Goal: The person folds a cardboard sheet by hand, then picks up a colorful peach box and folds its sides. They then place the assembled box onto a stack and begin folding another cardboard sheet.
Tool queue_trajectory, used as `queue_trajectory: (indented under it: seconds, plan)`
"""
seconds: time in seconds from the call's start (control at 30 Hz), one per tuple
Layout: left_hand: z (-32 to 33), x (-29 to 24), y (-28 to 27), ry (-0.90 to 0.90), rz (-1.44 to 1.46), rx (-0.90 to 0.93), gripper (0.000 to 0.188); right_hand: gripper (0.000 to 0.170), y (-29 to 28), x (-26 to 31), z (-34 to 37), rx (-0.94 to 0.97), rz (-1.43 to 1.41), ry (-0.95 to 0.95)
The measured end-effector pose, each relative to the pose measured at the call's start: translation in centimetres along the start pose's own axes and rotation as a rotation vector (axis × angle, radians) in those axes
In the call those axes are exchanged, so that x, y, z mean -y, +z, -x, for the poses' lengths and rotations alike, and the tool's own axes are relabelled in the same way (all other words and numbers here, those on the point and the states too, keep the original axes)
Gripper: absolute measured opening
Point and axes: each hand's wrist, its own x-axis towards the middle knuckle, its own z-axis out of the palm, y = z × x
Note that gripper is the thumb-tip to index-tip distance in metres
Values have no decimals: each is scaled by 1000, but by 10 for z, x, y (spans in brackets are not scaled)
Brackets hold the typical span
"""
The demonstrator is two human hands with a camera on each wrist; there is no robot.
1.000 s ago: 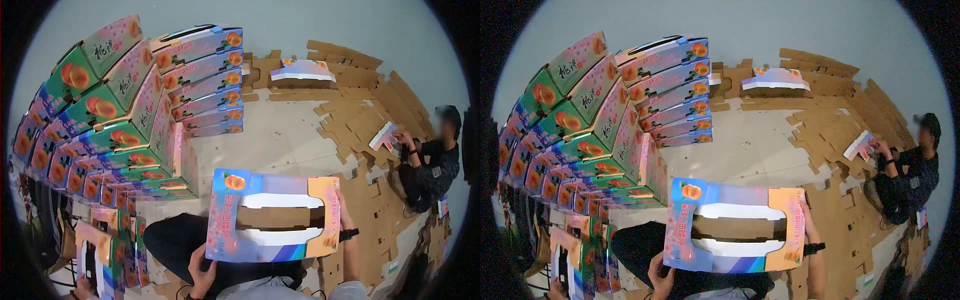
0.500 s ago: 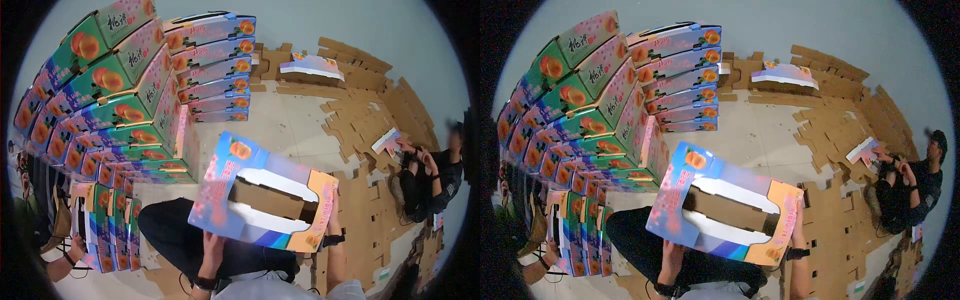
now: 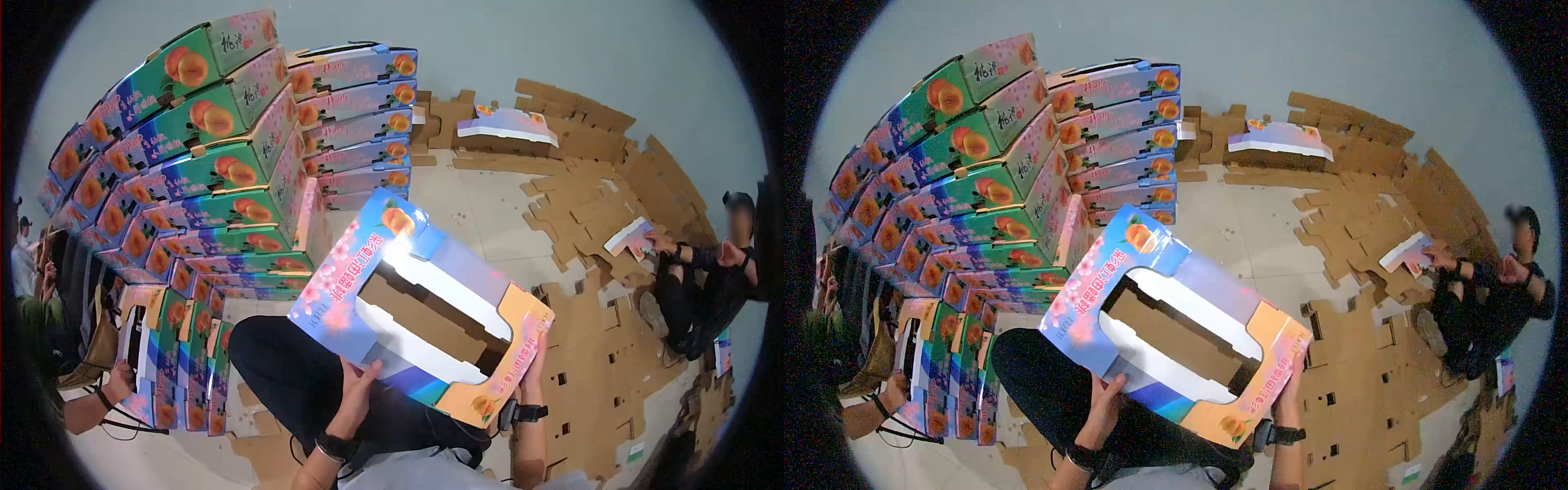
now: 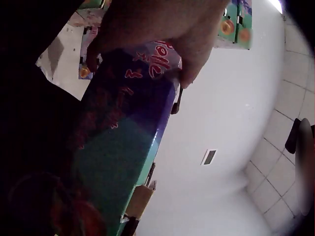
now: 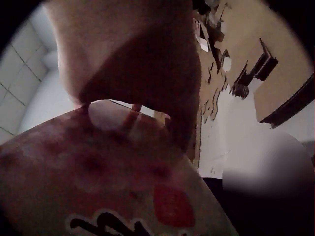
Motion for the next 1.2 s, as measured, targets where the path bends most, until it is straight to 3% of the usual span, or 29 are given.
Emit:
queue_trajectory:
  seconds: [0.3, 0.4, 0.5, 0.53, 0.63, 0.7, 0.73, 0.8, 0.83, 0.87, 0.93, 0.97, 1.03, 1.07, 1.13, 1.2]
  plan:
    - [38, -4, 37, 36, 49, -112, 72, 66, -19, 23, 33, -30, 51, -157]
    - [56, -8, 62, 100, 71, -172, 69, 63, -22, 32, 30, -12, -138, -250]
    - [65, -10, 80, 116, 67, -170, 70, 63, -35, 42, 21, -95, -56, -327]
    - [65, -10, 85, 82, 54, -161, 69, 64, -38, 44, 16, -144, 125, -455]
    - [67, -25, 111, 56, -63, -86, 73, 61, -15, 67, 25, -224, -122, -281]
    - [74, -45, 133, 24, 49, -97, 80, 60, -8, 78, 24, -305, -294, -171]
    - [74, -49, 138, 26, 17, -32, 88, 60, -47, 65, 8, -282, 162, -474]
    - [73, -45, 143, 56, -3, 83, 111, 57, -91, 72, -11, -425, 726, -738]
    - [73, -44, 148, 55, -1, 77, 111, 56, -92, 70, 1, -419, 656, -718]
    - [75, -44, 157, 205, -21, 147, 117, 56, -90, 68, 10, -358, 443, -634]
    - [83, -55, 169, 316, -33, 214, 122, 55, -74, 74, 22, -269, 184, -521]
    - [86, -60, 174, 372, -36, 247, 125, 55, -67, 77, 25, -239, 134, -500]
    - [98, -59, 175, 83, 61, 207, 130, 55, -54, 89, 20, -170, 103, -479]
    - [91, -60, 176, 86, 70, 203, 130, 54, -46, 97, 12, -137, 114, -486]
    - [70, -63, 177, 439, -10, 155, 123, 54, -31, 110, -4, -68, 132, -478]
    - [59, -65, 168, 421, 10, 158, 121, 53, -14, 122, -22, -3, 125, -478]
